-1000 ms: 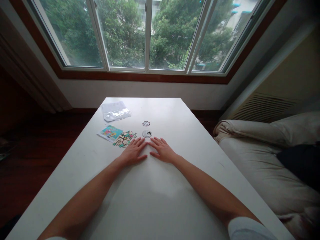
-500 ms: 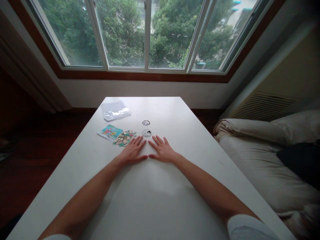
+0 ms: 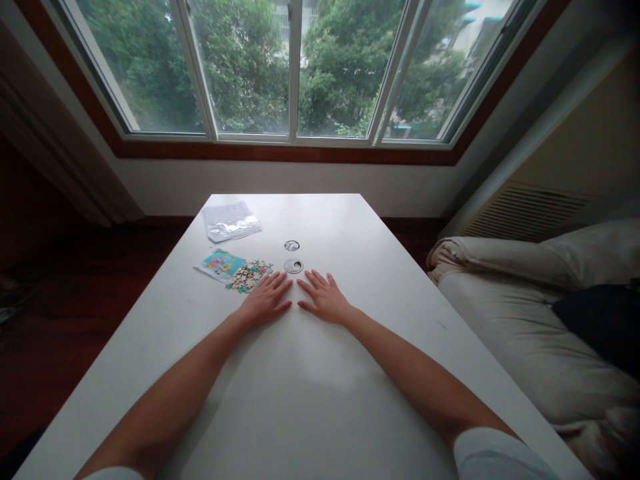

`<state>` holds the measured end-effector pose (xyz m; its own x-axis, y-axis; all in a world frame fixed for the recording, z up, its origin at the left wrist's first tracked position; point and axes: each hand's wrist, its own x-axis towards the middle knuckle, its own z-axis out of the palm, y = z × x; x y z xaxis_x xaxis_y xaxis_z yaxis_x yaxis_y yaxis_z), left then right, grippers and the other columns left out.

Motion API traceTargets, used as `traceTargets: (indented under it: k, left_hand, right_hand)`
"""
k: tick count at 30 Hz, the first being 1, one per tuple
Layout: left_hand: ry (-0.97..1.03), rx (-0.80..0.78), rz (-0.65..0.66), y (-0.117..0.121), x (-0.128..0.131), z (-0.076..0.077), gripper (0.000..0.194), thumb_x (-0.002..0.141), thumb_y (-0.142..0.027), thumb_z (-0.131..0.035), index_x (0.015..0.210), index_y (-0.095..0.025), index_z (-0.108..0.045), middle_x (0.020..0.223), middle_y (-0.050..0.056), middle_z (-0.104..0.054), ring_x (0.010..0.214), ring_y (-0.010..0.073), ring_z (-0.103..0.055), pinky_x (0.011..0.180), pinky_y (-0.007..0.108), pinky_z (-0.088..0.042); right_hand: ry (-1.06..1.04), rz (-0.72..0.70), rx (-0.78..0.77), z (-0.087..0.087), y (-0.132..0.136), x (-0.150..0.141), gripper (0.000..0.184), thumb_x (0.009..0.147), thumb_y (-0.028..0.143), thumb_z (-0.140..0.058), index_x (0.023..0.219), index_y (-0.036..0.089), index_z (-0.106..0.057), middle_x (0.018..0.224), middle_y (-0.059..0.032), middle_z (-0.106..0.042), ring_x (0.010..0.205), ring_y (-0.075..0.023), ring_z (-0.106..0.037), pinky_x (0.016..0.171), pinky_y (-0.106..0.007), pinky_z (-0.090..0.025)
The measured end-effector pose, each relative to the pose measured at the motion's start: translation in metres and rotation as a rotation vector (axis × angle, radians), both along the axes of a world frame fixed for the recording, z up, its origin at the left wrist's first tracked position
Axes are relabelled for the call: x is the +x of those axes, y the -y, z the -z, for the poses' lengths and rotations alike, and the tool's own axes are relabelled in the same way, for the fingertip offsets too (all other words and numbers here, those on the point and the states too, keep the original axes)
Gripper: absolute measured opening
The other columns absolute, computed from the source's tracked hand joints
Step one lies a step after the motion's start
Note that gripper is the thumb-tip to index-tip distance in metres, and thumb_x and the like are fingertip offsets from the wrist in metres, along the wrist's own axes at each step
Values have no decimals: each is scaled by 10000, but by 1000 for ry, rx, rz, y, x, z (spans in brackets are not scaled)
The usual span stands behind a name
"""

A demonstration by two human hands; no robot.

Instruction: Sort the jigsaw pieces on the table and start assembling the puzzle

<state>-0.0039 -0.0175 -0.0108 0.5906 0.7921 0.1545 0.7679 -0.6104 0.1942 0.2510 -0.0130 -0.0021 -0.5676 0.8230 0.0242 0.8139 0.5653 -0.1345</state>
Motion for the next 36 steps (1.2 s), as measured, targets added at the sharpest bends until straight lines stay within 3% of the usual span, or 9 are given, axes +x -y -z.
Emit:
traceTargets:
  k: [20, 36]
  left_hand:
    - [26, 2, -9, -1, 0, 1, 603, 1002, -544, -429, 1541, -273, -407, 1641, 66, -329, 1525, 277, -274, 1268, 499, -184]
    - [26, -7, -10, 0, 0, 1, 596, 1002, -539, -426, 1537, -276, -411, 1641, 63, -330, 1525, 274, -272, 1269, 505, -178]
  right_hand:
    - [-29, -14, 32, 1, -3, 3, 681, 994, 656, -350, 1565, 286, -373, 1669, -87, -255, 1549, -290, -197, 1244, -536, -136]
    - [-14, -10, 8, -2, -3, 3, 678, 994, 647, -357, 1576, 298, -349, 1680, -75, -222, 1553, -292, -182, 1246, -529, -124]
